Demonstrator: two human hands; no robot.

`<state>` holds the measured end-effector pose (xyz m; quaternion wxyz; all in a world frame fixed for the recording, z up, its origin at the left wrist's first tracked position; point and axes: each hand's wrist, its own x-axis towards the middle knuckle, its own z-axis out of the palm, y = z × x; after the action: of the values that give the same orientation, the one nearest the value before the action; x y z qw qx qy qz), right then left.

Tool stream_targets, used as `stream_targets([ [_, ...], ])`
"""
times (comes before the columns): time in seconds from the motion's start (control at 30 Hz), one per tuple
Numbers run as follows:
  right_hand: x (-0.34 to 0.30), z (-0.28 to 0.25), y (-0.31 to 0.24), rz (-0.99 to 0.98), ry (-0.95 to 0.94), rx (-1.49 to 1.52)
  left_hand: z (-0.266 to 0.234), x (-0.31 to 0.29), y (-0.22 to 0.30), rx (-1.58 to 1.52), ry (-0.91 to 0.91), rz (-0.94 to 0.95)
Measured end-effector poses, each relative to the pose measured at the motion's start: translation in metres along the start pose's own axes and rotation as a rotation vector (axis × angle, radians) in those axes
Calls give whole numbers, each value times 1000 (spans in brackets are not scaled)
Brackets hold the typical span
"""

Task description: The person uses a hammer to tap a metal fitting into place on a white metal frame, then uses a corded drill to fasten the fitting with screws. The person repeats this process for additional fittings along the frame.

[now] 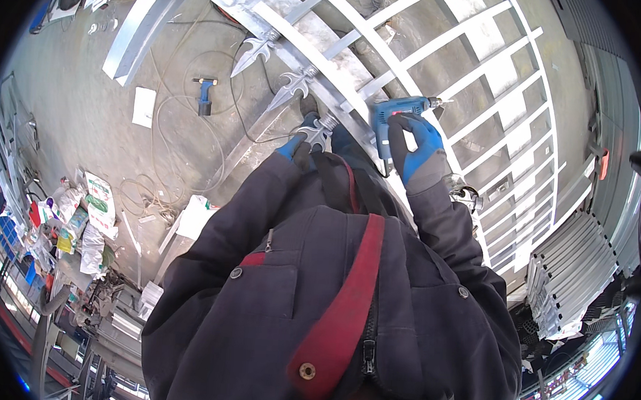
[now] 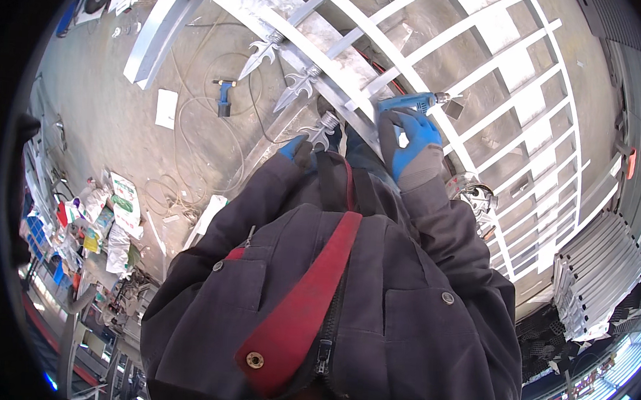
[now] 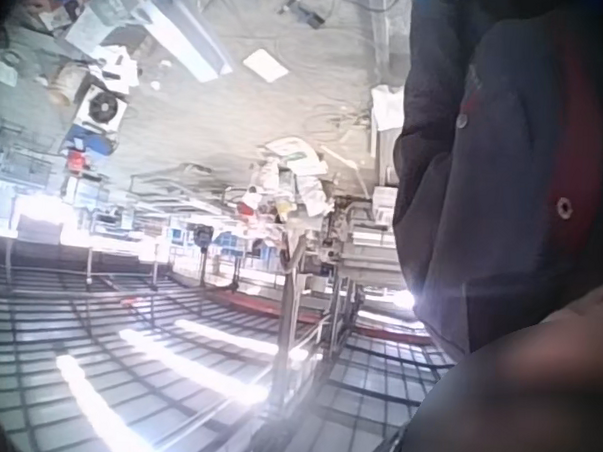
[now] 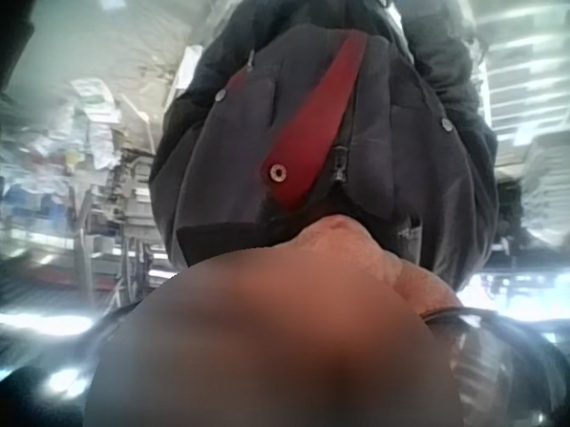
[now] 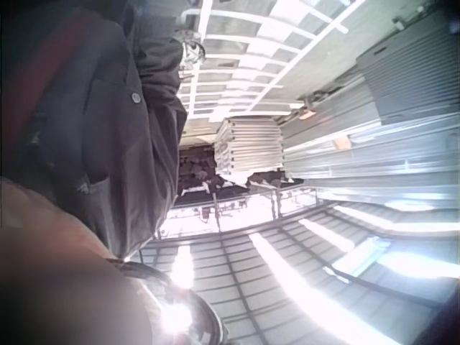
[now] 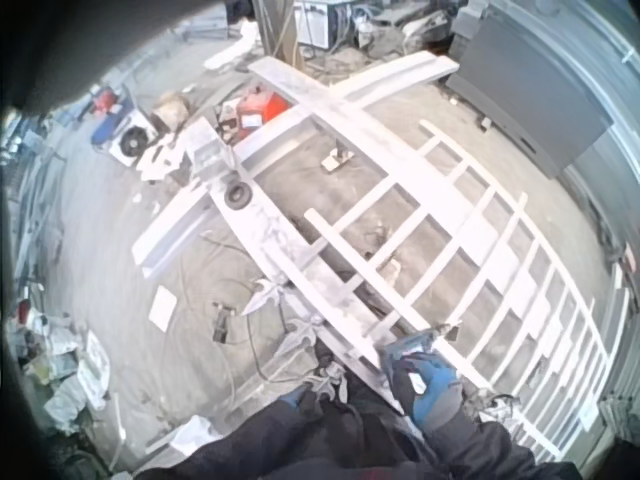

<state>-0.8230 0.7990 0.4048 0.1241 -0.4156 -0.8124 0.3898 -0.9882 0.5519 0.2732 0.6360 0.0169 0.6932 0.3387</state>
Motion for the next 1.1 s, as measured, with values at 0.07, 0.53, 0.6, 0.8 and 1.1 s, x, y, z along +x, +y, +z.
stream_targets([
  [0.07,-13,-1,19,105,-116,-20,5,38,-34,-116,-2,4],
  [0.53,-26,19,42,77,-341,-155,11,132,-93,-1,-33,223],
  [0.6,-22,20,41,68,-360,-163,8,134,-91,24,-46,234],
  [0.8,-18,23,37,70,-391,-178,3,144,-89,78,-50,222],
  [1.1,-18,26,40,120,-436,-140,4,165,-117,128,-29,381],
])
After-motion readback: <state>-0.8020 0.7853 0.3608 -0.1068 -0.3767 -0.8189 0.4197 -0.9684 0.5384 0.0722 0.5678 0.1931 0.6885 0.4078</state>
